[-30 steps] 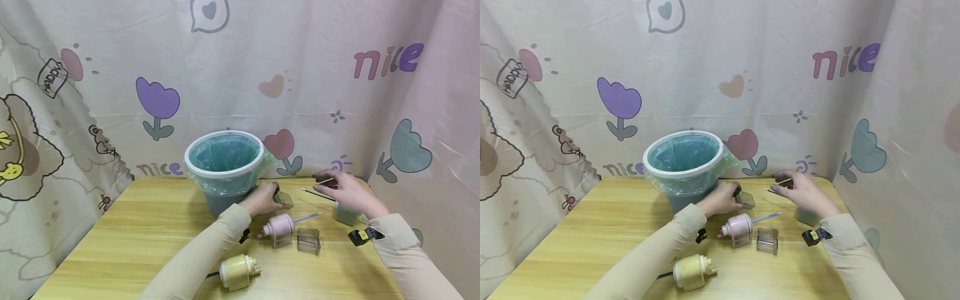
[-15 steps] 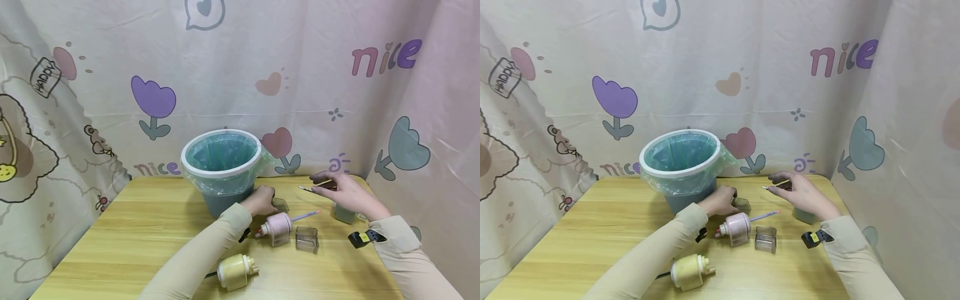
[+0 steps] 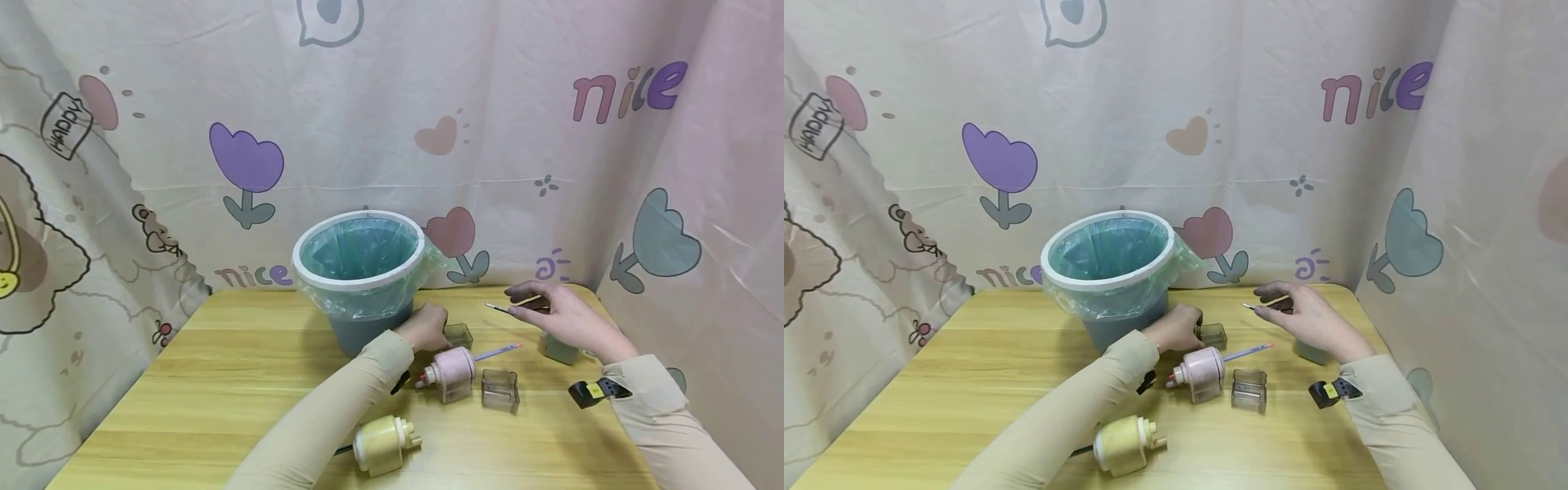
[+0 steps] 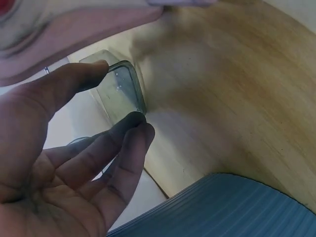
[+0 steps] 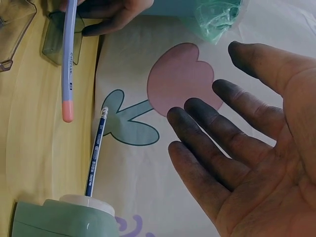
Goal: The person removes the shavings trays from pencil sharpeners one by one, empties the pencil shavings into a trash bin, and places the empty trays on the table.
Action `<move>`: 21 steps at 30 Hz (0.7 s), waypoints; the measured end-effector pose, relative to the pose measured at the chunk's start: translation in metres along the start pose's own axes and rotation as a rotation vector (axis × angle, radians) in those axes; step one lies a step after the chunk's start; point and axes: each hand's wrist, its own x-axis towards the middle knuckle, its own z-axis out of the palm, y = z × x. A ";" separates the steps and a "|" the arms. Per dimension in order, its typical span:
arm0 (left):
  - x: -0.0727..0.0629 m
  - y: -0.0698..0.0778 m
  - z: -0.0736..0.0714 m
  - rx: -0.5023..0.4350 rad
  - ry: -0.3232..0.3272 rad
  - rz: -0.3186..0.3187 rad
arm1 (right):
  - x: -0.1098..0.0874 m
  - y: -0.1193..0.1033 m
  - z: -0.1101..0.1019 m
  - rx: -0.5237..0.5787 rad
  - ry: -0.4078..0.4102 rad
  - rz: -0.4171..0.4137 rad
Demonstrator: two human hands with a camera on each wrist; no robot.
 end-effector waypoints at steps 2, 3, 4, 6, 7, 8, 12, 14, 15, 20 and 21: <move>0.000 -0.002 0.001 -0.002 0.007 0.000 | 0.001 -0.001 0.002 0.002 -0.002 -0.001; 0.000 -0.003 0.001 -0.004 0.012 -0.001 | 0.001 -0.001 0.003 0.004 -0.004 -0.003; -0.001 -0.003 0.002 -0.012 0.015 -0.002 | 0.002 -0.001 0.004 0.004 -0.006 -0.003; -0.001 -0.005 0.001 -0.021 0.027 0.001 | 0.002 -0.002 0.005 0.009 -0.009 -0.003; -0.002 -0.005 0.001 -0.030 0.028 0.002 | 0.003 -0.001 0.006 0.012 -0.010 -0.002; -0.003 -0.006 0.000 -0.036 0.030 0.006 | 0.003 -0.001 0.006 0.017 -0.011 -0.003; -0.012 -0.004 -0.008 -0.070 0.042 0.031 | 0.002 0.000 0.007 0.022 -0.014 -0.012; -0.020 -0.001 -0.014 -0.081 0.047 0.051 | -0.002 0.000 0.007 0.011 -0.010 -0.015; -0.025 0.001 -0.018 -0.082 0.054 0.065 | -0.004 0.000 0.007 0.000 -0.007 -0.017; -0.058 0.010 -0.036 -0.058 0.114 0.157 | -0.019 -0.007 0.009 -0.127 0.017 0.005; -0.066 0.011 -0.039 -0.049 0.127 0.175 | -0.023 -0.010 0.010 -0.155 0.020 0.012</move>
